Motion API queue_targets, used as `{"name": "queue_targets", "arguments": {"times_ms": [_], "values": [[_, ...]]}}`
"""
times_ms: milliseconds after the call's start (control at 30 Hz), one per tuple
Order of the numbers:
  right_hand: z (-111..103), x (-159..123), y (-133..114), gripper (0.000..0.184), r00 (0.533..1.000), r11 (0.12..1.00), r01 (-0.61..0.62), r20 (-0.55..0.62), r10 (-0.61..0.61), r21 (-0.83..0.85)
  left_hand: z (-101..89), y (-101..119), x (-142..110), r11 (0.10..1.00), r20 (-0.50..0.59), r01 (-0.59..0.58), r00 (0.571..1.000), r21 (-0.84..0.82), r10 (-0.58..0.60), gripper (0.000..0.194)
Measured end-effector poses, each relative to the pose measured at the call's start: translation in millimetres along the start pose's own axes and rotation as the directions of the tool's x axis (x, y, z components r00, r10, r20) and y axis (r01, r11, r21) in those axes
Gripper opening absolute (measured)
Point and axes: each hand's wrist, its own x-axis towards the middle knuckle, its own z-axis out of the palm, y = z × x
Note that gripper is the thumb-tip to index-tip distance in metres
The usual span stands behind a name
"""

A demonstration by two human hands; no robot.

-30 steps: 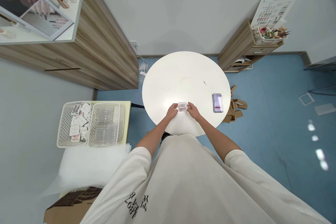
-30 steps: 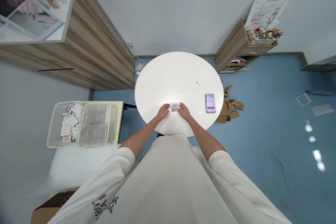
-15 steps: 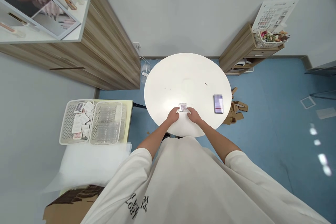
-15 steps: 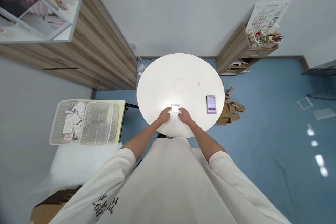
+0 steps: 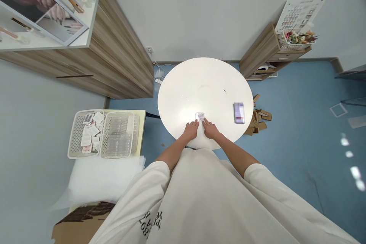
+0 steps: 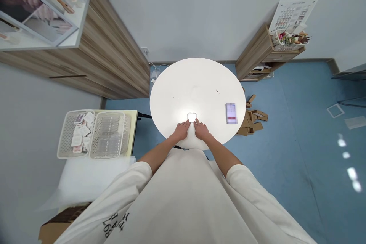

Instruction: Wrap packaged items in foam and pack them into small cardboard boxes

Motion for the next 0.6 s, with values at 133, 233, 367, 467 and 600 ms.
{"name": "queue_targets", "arguments": {"times_ms": [133, 233, 367, 467, 600], "values": [[-4, -1, -7, 0.081, 1.000, 0.999, -0.028, 0.014, 0.028, 0.016, 2.2, -1, 3, 1.000, 0.002, 0.012, 1.000, 0.010, -0.012, 0.074], [-6, -2, -15, 0.081, 0.999, 0.999, -0.039, 0.034, 0.040, -0.023, -0.1, -6, -1, 0.998, 0.012, 0.002, 1.000, 0.061, -0.003, 0.074], [-4, 2, -33, 0.079, 0.999, 0.999, -0.011, 0.051, 0.013, -0.044, -10.0, -21, -12, 0.988, 0.037, 0.008, 0.999, 0.155, -0.014, 0.073], [0, 10, -53, 0.079, 0.999, 0.999, -0.002, 0.052, 0.003, -0.032, -22.5, -34, -22, 0.985, 0.036, 0.031, 0.999, 0.172, -0.038, 0.071], [5, 21, -81, 0.080, 0.998, 0.999, 0.002, 0.060, 0.000, -0.034, -39.0, -52, -36, 0.983, 0.022, 0.065, 0.997, 0.173, -0.070, 0.071]]}}
